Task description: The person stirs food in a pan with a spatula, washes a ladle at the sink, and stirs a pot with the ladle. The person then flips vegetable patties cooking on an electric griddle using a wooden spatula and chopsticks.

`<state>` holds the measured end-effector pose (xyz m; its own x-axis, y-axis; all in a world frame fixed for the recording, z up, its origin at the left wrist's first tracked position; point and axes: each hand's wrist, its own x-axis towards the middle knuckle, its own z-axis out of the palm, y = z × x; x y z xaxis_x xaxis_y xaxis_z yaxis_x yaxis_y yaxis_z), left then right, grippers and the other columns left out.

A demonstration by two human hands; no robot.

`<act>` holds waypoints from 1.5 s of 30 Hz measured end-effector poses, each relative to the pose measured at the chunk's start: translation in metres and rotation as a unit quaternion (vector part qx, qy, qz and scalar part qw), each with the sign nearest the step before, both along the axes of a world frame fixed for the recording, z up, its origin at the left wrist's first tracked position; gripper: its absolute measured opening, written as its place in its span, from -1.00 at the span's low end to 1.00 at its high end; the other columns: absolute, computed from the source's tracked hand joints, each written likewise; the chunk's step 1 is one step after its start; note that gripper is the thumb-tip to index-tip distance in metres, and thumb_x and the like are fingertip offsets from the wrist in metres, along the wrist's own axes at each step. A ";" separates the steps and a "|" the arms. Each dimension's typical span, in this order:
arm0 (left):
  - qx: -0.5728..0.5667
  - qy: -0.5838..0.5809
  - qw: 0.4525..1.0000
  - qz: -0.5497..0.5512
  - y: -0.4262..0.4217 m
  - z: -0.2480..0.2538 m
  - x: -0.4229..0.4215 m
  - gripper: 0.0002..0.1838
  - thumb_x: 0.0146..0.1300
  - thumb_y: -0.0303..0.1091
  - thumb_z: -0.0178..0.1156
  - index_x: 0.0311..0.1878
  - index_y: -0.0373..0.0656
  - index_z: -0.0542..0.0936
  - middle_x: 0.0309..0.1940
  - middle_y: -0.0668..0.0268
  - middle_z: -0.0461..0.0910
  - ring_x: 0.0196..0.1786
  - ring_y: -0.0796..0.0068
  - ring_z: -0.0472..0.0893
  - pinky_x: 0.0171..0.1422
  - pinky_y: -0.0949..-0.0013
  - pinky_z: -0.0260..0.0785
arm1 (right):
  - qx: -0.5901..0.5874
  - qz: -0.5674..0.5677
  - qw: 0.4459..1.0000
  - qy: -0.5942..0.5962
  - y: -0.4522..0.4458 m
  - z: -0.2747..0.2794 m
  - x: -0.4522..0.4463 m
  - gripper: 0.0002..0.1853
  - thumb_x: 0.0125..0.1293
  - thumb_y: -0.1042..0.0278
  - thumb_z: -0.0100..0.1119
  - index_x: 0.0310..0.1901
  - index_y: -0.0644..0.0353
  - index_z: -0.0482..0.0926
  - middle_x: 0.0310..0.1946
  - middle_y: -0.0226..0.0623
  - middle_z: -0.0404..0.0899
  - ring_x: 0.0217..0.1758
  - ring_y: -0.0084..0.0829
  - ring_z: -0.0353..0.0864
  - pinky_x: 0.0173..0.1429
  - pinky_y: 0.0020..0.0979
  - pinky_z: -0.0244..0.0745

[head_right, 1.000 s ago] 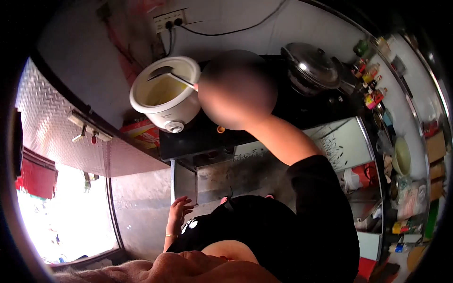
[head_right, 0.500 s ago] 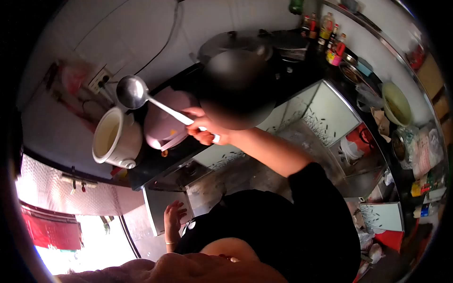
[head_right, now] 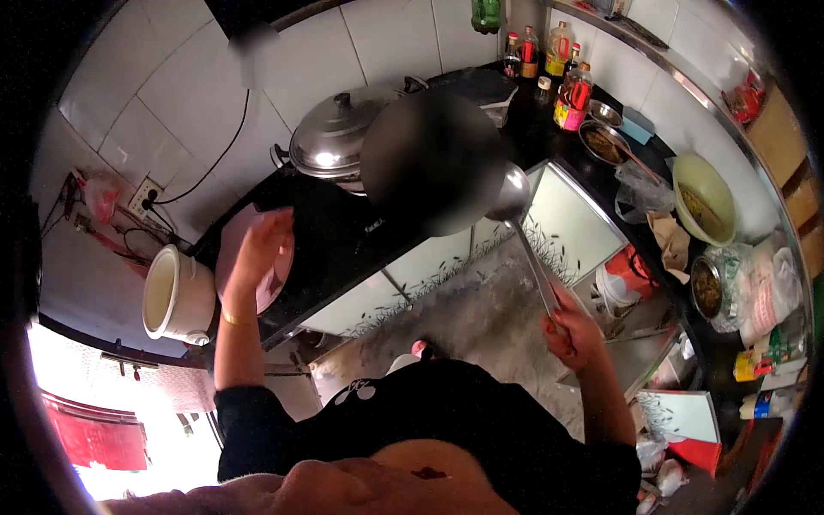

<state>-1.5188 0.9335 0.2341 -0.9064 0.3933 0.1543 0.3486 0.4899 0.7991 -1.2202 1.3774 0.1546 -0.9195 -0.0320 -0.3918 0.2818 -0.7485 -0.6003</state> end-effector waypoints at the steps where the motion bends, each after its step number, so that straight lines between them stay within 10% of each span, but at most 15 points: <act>1: -0.029 0.052 0.998 -0.016 0.017 0.011 -0.029 -0.65 0.17 -0.47 0.03 0.05 -0.25 0.51 -0.32 0.19 0.55 -0.33 0.49 0.52 -0.21 0.45 0.38 | -0.010 -0.012 1.000 -0.014 0.006 -0.007 0.002 -0.35 0.28 0.40 -0.01 0.40 -0.15 0.07 -0.47 -0.30 0.40 -0.74 -0.67 0.07 -0.76 -0.68 -0.09; 9: -0.238 0.210 0.948 -0.004 0.140 0.061 -0.238 -0.46 0.00 -0.30 0.11 0.13 -0.22 0.47 -0.01 -0.09 0.52 0.09 0.00 0.50 0.16 0.19 0.37 | -0.053 -0.087 0.994 -0.046 0.037 0.004 -0.038 -0.34 0.29 0.44 -0.02 0.40 -0.21 0.07 -0.47 -0.26 0.40 -0.74 -0.68 0.05 -0.77 -0.71 -0.07; 19: -0.533 0.066 0.840 -0.082 0.206 0.074 -0.320 -0.49 -0.13 -0.30 0.24 0.00 -0.21 0.56 -0.18 0.00 0.61 0.08 0.08 0.51 0.00 0.18 0.48 | -0.071 -0.086 0.994 0.003 0.084 0.054 -0.160 -0.33 0.32 0.48 -0.07 0.42 -0.08 -0.02 -0.52 -0.22 0.27 -0.76 -0.66 0.03 -0.78 -0.68 -0.06; 27: -0.487 0.071 0.870 -0.029 0.206 0.056 -0.331 -0.65 -0.14 -0.40 0.21 -0.19 -0.25 0.56 -0.21 -0.08 0.58 -0.10 -0.02 0.58 -0.04 0.12 0.46 | -0.093 0.035 0.994 0.054 0.141 0.072 -0.257 -0.32 0.31 0.51 -0.08 0.43 0.00 -0.05 -0.57 -0.25 0.24 -0.80 -0.70 0.01 -0.80 -0.68 -0.10; 36: -0.433 0.187 0.873 0.121 0.200 0.073 -0.296 -0.65 -0.17 -0.40 0.23 -0.21 -0.24 0.56 -0.28 -0.02 0.60 -0.15 -0.01 0.59 -0.07 0.15 0.45 | 0.156 0.208 0.965 0.029 0.237 0.091 -0.393 -0.35 0.27 0.30 -0.04 0.40 -0.02 0.06 -0.60 -0.36 0.33 -0.80 -0.71 0.05 -0.79 -0.65 -0.07; 42: -0.369 0.093 0.871 0.312 0.201 0.160 -0.176 -0.63 -0.10 -0.43 0.22 -0.13 -0.24 0.52 -0.23 -0.01 0.57 -0.16 0.05 0.57 -0.07 0.23 0.40 | 0.359 0.379 0.842 0.138 0.239 0.120 -0.493 -0.48 0.41 0.39 -0.20 0.38 -0.19 0.15 -0.59 -0.52 0.27 -0.73 -0.77 0.02 -0.71 -0.70 -0.09; 45: -0.397 0.172 0.820 0.373 0.175 0.168 -0.103 -0.66 -0.03 -0.46 0.21 -0.11 -0.23 0.50 -0.28 0.07 0.57 -0.20 0.20 0.57 -0.11 0.30 0.39 | 0.549 0.365 0.659 0.363 0.216 0.120 -0.529 -0.53 0.38 0.41 -0.09 0.31 -0.12 0.28 -0.63 -0.34 0.35 -0.64 -0.56 0.33 -0.52 -0.47 0.30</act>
